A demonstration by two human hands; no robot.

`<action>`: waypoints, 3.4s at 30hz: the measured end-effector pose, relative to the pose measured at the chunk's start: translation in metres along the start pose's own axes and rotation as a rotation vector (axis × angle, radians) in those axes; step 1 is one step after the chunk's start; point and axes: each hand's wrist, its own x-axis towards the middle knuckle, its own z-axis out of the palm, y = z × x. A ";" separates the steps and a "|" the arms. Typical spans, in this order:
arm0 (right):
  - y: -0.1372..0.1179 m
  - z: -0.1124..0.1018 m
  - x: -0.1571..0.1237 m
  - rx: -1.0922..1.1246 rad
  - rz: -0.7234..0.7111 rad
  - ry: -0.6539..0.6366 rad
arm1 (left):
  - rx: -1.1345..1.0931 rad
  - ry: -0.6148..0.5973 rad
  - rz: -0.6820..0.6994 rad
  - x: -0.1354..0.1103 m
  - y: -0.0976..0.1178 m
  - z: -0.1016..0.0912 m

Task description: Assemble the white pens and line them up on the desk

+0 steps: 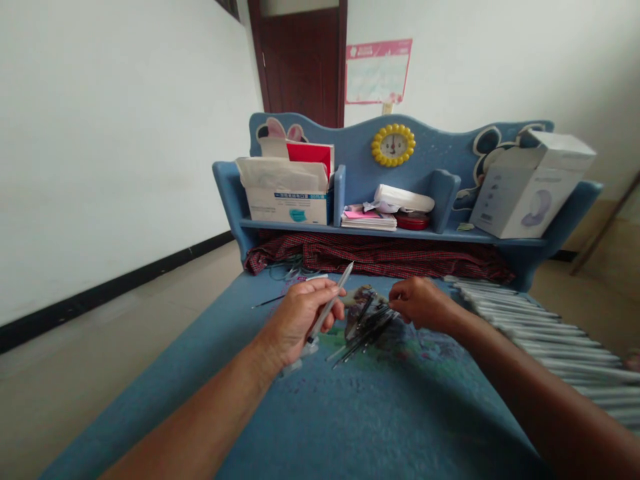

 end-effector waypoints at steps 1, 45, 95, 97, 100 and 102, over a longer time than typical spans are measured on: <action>-0.001 0.001 0.004 -0.024 -0.004 0.004 | 0.010 -0.001 -0.001 0.000 0.000 -0.001; -0.044 0.034 -0.004 -0.196 -0.276 0.070 | 0.088 0.065 0.033 -0.002 0.006 -0.014; -0.045 0.028 0.021 0.049 -0.368 -0.150 | 0.242 0.019 -0.011 0.006 0.009 -0.039; -0.027 0.016 0.017 0.321 -0.303 -0.094 | 0.278 -0.051 -0.042 0.003 0.011 -0.034; -0.010 0.003 0.014 0.510 -0.265 -0.009 | 0.322 -0.150 -0.077 -0.001 0.011 -0.026; -0.007 -0.002 0.013 0.570 -0.271 -0.006 | 0.344 -0.196 -0.090 -0.002 0.010 -0.022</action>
